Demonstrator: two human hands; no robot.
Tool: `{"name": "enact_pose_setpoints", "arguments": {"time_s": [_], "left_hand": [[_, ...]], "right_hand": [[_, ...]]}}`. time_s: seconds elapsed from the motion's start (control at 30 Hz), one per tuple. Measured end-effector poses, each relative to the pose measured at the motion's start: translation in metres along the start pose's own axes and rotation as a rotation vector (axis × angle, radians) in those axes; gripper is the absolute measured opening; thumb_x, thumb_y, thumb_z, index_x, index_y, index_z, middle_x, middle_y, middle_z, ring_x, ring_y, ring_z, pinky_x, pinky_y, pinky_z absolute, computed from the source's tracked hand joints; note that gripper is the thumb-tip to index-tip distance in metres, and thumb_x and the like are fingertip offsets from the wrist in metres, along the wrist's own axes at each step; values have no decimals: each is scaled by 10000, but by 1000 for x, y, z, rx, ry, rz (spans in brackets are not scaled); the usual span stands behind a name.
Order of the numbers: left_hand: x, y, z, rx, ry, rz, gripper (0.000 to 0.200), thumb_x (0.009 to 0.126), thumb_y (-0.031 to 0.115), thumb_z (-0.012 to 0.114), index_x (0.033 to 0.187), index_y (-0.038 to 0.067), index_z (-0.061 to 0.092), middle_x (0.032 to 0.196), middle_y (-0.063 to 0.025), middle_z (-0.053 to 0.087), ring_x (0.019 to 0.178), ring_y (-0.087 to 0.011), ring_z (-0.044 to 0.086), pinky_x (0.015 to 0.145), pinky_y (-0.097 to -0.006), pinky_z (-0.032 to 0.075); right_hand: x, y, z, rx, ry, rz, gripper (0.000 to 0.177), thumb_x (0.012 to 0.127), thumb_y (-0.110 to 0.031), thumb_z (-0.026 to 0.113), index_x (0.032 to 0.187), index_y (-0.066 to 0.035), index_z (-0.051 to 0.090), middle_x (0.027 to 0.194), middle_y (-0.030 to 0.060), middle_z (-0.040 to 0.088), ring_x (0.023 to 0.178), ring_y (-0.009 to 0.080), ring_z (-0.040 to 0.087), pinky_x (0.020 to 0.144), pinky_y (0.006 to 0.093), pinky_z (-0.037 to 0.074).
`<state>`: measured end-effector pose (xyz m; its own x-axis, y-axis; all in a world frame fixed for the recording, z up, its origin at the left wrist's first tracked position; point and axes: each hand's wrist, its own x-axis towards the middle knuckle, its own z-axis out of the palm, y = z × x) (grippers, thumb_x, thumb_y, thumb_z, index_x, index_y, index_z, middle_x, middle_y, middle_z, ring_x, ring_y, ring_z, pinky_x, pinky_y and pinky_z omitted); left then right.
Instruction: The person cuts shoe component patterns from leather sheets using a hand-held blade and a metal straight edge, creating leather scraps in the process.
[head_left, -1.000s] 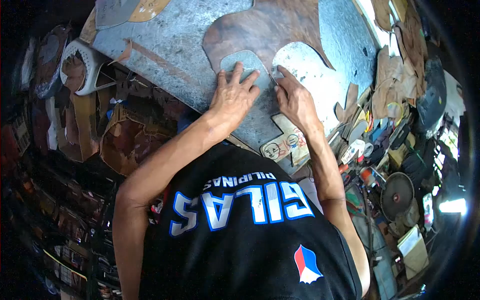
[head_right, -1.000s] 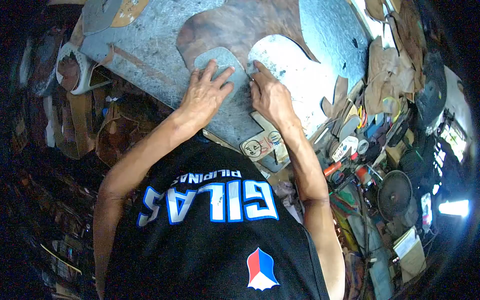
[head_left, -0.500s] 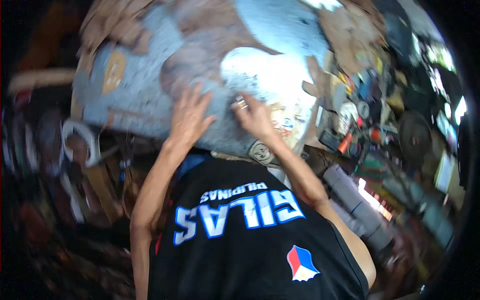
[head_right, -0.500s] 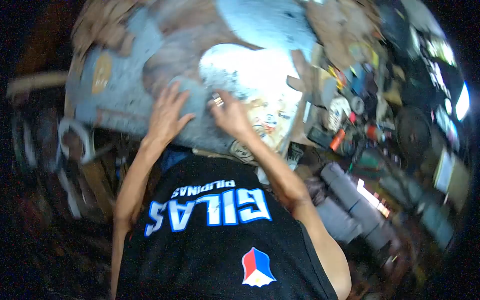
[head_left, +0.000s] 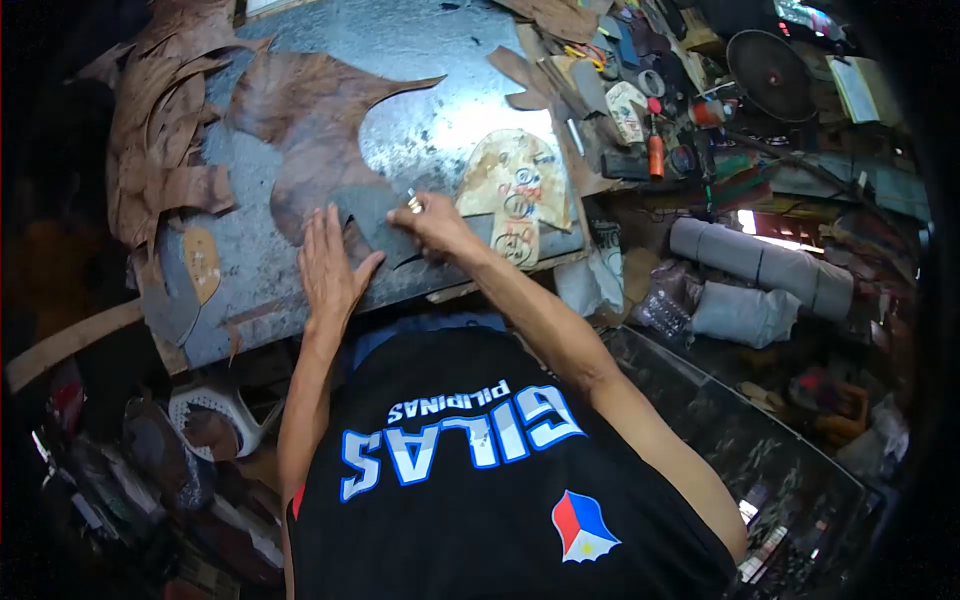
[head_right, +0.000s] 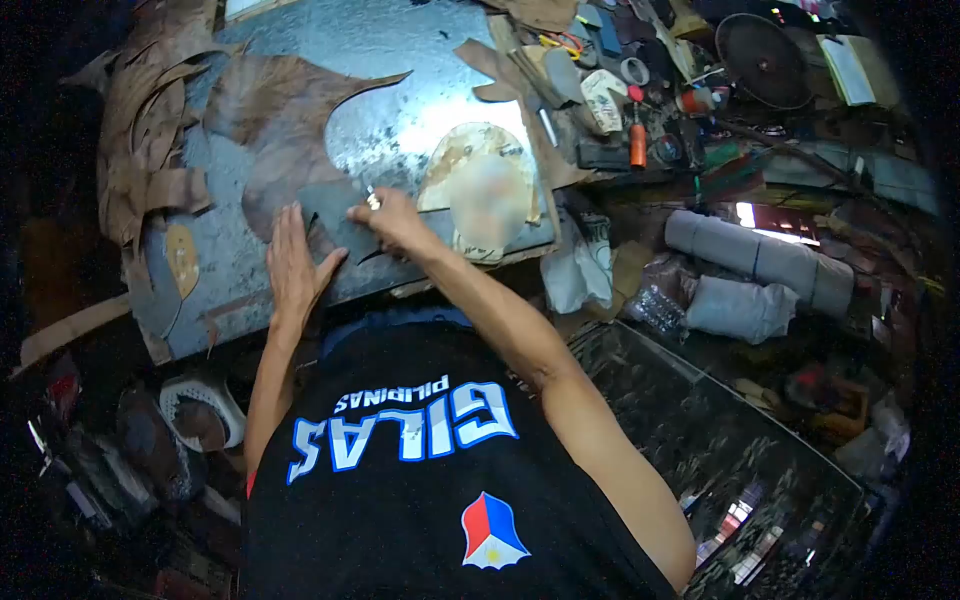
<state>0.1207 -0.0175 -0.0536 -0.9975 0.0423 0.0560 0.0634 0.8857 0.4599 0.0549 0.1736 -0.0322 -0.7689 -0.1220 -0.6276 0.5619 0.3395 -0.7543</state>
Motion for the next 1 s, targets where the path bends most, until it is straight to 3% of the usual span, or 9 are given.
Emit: {"name": "enact_pose_setpoints", "arguments": {"time_s": [0.07, 0.17, 0.3, 0.47, 0.6, 0.8, 0.83, 0.9, 1.0], "left_hand": [[1, -5, 0, -34, 16, 44, 995, 690, 437, 802, 1441, 6, 311, 1414, -250, 406, 1327, -400, 368, 1001, -506, 376], [-1, -8, -8, -22, 6, 42, 1008, 687, 459, 797, 1425, -29, 315, 1378, -257, 435, 1306, -393, 392, 993, -488, 382], [-5, -12, 2, 39, 60, 106, 991, 706, 506, 770, 1418, -33, 338, 1410, -255, 416, 1314, -391, 392, 1030, -470, 358], [-9, -20, -1, -18, 35, 104, 1021, 703, 531, 764, 1432, -31, 324, 1446, -230, 403, 1362, -364, 359, 1077, -460, 332], [-9, -23, -6, -77, -11, 57, 1074, 682, 514, 788, 1450, -38, 279, 1432, -231, 426, 1348, -374, 393, 1063, -459, 356], [-8, -33, -4, -135, 13, 93, 1087, 648, 418, 845, 1443, -57, 275, 1421, -237, 437, 1320, -381, 428, 1060, -444, 369], [-9, -32, -3, -130, 3, 98, 1087, 648, 418, 845, 1443, -57, 275, 1421, -237, 437, 1320, -381, 428, 1060, -444, 369], [-9, -28, -1, -187, 1, 128, 1073, 661, 419, 839, 1440, -62, 278, 1415, -242, 443, 1329, -379, 417, 1063, -448, 365], [-14, -19, -2, -104, 46, 144, 1036, 672, 410, 836, 1421, -74, 309, 1378, -254, 475, 1292, -393, 455, 1040, -447, 394]], "right_hand": [[22, 27, 0, -217, 74, -257, 394, 789, -311, 740, 946, 36, 638, 659, 90, 613, 549, 173, 584, 501, 340, 473], [-5, -4, -12, -32, 5, -61, 284, 808, -266, 741, 885, -12, 640, 632, 25, 580, 514, 104, 518, 461, 274, 412], [-13, 10, -13, 14, 37, -99, 210, 815, -217, 747, 792, -86, 584, 560, -15, 521, 436, 85, 470, 401, 240, 354], [-26, 21, -5, 138, 122, -192, 211, 807, -176, 752, 862, -67, 580, 598, -4, 549, 477, 80, 493, 425, 228, 378], [-19, 15, -1, 173, 60, -159, 225, 812, -191, 746, 867, -29, 599, 683, -10, 575, 562, 74, 520, 503, 231, 403], [-20, 6, 7, -73, 79, -260, 209, 856, -219, 689, 884, -21, 628, 731, 15, 613, 653, 99, 533, 594, 280, 442], [-12, 5, -13, -109, 175, -227, 211, 851, -214, 688, 886, -14, 630, 720, 15, 613, 627, 94, 545, 583, 260, 450], [0, 5, -44, 145, 122, -234, 186, 840, -198, 696, 874, -28, 626, 688, 8, 597, 566, 95, 538, 525, 240, 434], [-3, 7, -45, 168, 182, -252, 160, 837, -183, 702, 853, -53, 610, 656, -1, 573, 511, 89, 515, 456, 232, 400]]}}
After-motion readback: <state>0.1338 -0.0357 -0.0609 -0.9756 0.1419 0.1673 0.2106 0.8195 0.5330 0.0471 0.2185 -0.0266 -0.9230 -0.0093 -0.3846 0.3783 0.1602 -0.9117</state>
